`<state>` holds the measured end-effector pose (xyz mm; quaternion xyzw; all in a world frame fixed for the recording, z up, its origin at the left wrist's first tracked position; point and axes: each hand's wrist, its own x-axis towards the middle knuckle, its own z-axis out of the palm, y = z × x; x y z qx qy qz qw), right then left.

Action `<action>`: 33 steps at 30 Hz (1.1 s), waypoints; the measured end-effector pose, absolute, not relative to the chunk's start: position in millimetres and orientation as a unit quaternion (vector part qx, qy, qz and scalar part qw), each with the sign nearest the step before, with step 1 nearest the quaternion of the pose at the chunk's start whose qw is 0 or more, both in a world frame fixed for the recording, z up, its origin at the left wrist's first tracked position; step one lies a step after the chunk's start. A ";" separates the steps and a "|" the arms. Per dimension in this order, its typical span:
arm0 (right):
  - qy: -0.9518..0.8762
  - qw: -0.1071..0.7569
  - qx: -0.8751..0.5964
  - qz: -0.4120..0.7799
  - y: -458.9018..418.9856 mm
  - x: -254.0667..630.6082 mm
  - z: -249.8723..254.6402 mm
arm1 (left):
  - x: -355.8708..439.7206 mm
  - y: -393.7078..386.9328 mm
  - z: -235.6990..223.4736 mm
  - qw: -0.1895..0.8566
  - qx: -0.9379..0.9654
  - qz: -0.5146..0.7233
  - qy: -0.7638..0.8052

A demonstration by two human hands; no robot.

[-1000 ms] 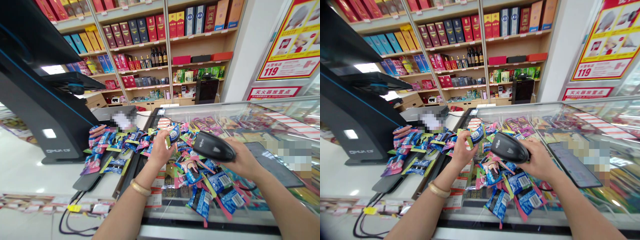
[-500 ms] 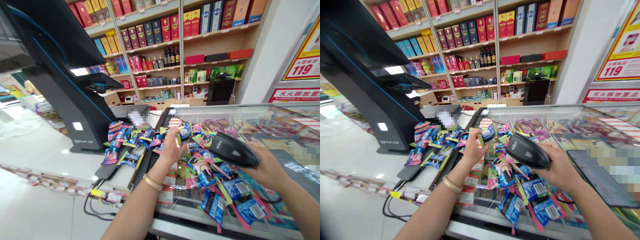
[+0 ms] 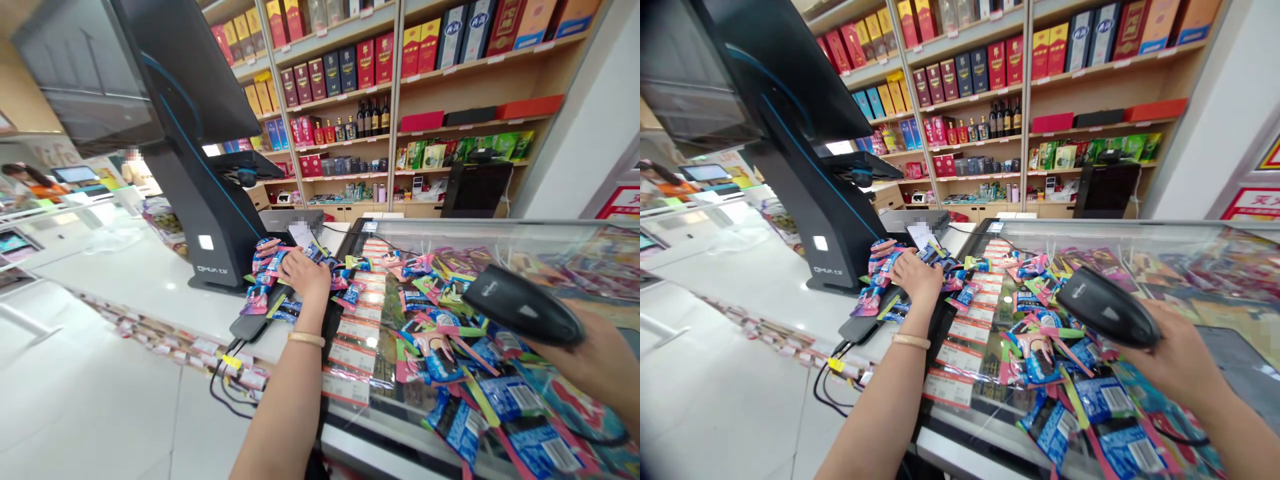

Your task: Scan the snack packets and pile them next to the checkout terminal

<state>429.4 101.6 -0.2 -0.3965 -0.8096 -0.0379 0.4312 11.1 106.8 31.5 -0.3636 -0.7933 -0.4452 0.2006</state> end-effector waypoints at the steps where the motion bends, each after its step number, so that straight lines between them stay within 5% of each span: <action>1: -0.806 0.431 -0.404 -0.040 102.5 430.5 -0.7 | 12.6 107.3 29.7 0.208 -0.366 -0.445 -0.791; 12: -0.787 0.462 -0.404 -0.071 103.3 431.0 16.2 | 37.9 107.8 36.4 0.226 -0.463 -0.529 -0.675; 23: -0.758 0.467 -0.448 -0.079 106.3 427.2 15.3 | 122.8 87.4 4.2 -0.145 -0.784 -0.388 -0.463; 33: -0.762 0.472 -0.431 -0.099 105.7 421.2 17.2 | 144.4 80.3 -0.7 -0.223 -0.789 -0.309 -0.481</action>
